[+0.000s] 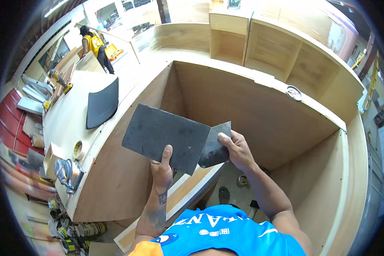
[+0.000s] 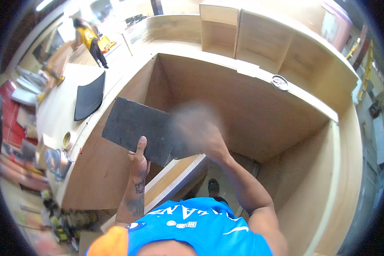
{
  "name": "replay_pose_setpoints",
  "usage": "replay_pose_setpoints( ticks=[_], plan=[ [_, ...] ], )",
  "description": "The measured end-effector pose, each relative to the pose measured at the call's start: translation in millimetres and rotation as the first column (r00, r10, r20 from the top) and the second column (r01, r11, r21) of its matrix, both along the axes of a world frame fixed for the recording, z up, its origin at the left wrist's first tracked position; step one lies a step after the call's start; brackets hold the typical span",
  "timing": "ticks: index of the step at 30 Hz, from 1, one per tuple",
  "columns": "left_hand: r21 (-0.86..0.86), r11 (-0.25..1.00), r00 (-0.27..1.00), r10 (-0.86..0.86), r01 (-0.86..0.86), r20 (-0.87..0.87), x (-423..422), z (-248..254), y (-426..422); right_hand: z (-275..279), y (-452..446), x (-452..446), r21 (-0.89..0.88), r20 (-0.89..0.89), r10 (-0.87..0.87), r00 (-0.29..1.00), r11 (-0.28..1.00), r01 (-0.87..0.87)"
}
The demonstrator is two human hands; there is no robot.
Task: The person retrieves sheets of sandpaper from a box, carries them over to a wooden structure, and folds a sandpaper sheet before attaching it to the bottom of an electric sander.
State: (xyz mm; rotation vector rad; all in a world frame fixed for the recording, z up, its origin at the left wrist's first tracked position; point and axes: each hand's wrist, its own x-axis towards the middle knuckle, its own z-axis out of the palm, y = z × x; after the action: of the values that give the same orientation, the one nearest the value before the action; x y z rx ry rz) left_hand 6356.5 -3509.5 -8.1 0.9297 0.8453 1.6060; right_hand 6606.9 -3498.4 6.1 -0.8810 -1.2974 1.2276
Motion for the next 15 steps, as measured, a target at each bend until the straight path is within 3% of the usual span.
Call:
replay_pose_setpoints(
  ticks=[3, 5, 7, 8, 11, 13, 15],
  plan=[
    [-0.024, 0.999, 0.991, -0.044, 0.041, -0.124, 0, 3, -7, 4, 4, 2, 0.186, 0.126, -0.085, 0.988, 0.981, 0.061],
    [-0.113, 0.991, 0.986, -0.089, 0.073, -0.144, -2, 4, -11, 27, -1, 9, -0.144, -0.051, -0.221, 0.974, 0.967, 0.211],
    [-0.154, 0.984, 0.977, -0.115, 0.088, -0.178, -2, 9, -12, 31, 1, 9, -0.09, -0.088, -0.233, 0.969, 0.97, 0.225],
    [-0.169, 0.981, 0.97, -0.127, 0.092, -0.209, -3, 12, -13, 26, 3, 7, 0.025, 0.054, -0.209, 0.976, 0.978, 0.208],
    [-0.023, 0.998, 0.981, -0.067, 0.063, -0.184, 12, 7, -12, 21, -1, 4, -0.029, -0.017, -0.128, 0.992, 0.991, 0.128],
    [-0.018, 0.995, 0.981, -0.098, 0.096, -0.166, 13, 12, -11, 30, 3, 11, -0.095, -0.107, -0.176, 0.979, 0.982, 0.166],
    [-0.017, 0.992, 0.98, -0.125, 0.123, -0.155, 14, 16, -13, 27, 0, 2, -0.066, -0.089, -0.156, 0.984, 0.986, 0.151]
  ],
)
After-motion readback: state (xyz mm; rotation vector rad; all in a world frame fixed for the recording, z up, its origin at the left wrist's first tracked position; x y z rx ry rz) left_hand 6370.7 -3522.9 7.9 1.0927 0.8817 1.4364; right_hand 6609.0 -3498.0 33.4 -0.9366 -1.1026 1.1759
